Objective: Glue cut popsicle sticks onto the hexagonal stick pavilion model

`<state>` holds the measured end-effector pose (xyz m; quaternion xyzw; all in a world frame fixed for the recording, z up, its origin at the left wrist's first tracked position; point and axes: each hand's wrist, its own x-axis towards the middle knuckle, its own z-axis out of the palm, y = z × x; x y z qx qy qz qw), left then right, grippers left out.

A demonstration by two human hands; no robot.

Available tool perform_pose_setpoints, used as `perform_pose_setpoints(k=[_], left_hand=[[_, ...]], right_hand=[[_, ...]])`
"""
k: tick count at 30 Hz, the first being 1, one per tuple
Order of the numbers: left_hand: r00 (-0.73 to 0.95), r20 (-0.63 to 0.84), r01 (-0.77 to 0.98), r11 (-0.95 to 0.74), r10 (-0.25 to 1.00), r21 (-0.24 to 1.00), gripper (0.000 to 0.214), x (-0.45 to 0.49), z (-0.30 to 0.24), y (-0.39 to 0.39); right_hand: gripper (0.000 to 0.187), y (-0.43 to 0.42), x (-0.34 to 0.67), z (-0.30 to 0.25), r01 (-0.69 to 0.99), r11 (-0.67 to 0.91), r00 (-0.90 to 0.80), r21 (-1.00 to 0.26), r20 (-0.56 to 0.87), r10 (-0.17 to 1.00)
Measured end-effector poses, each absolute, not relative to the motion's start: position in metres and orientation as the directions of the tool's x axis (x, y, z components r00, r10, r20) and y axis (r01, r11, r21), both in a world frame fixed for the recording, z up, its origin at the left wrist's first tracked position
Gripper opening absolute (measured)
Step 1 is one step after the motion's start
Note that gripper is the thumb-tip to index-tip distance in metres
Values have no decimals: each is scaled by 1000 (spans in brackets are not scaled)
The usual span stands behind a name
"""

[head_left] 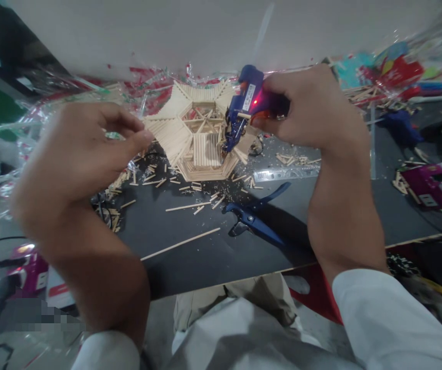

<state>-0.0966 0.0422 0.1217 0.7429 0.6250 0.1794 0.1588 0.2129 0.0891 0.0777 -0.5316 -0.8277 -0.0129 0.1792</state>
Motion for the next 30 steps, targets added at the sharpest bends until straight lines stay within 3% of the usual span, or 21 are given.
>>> perform_pose_setpoints(k=[15, 30], left_hand=[[51, 84, 914, -80, 995, 398, 27, -98, 120, 44], [113, 91, 904, -141, 989, 404, 25, -100, 117, 47]], right_hand=[[16, 90, 215, 75, 892, 421, -348, -165, 344, 872], [18, 87, 215, 78, 917, 359, -278, -176, 363, 889]])
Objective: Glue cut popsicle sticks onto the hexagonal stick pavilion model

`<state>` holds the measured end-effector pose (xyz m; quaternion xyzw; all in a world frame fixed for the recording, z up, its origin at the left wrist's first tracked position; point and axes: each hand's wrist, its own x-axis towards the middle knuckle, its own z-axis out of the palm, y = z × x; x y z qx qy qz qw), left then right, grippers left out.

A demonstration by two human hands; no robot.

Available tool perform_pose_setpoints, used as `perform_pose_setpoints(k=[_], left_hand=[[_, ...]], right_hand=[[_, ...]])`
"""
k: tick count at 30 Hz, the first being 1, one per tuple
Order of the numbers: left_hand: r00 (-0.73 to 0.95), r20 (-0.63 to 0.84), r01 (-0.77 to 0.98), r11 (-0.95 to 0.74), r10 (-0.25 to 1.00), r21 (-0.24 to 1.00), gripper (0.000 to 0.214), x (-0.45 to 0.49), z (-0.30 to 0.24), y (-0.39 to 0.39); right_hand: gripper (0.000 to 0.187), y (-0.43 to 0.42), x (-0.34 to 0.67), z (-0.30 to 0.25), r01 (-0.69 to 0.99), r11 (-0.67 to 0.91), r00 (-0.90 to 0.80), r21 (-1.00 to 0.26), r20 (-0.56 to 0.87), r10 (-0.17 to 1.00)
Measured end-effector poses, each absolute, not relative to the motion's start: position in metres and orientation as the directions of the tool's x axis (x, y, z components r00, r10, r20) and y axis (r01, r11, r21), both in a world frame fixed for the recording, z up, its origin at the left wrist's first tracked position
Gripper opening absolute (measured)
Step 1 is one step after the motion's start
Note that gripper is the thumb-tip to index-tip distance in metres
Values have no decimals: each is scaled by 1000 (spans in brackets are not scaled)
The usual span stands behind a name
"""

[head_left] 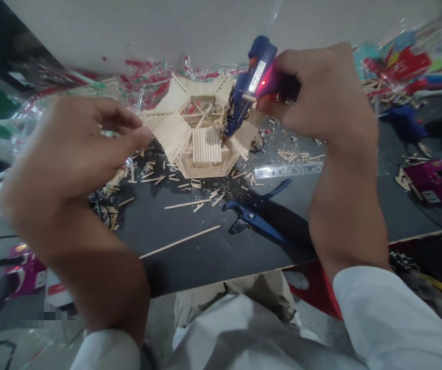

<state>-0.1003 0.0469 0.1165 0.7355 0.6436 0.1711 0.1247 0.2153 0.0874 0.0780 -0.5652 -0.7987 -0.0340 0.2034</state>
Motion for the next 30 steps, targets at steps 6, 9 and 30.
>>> perform_pose_setpoints(k=[6, 9, 30], left_hand=[[117, 92, 900, -145, 989, 410, 23, -100, 117, 46], [100, 82, 909, -125, 992, 398, 23, -98, 117, 46], [425, 96, 823, -428, 900, 374, 48, -111, 111, 48]], right_hand=[[20, 89, 217, 77, 911, 366, -272, -192, 388, 881], [22, 88, 218, 78, 906, 366, -271, -211, 375, 886], [31, 86, 217, 80, 910, 330, -208, -252, 412, 887]])
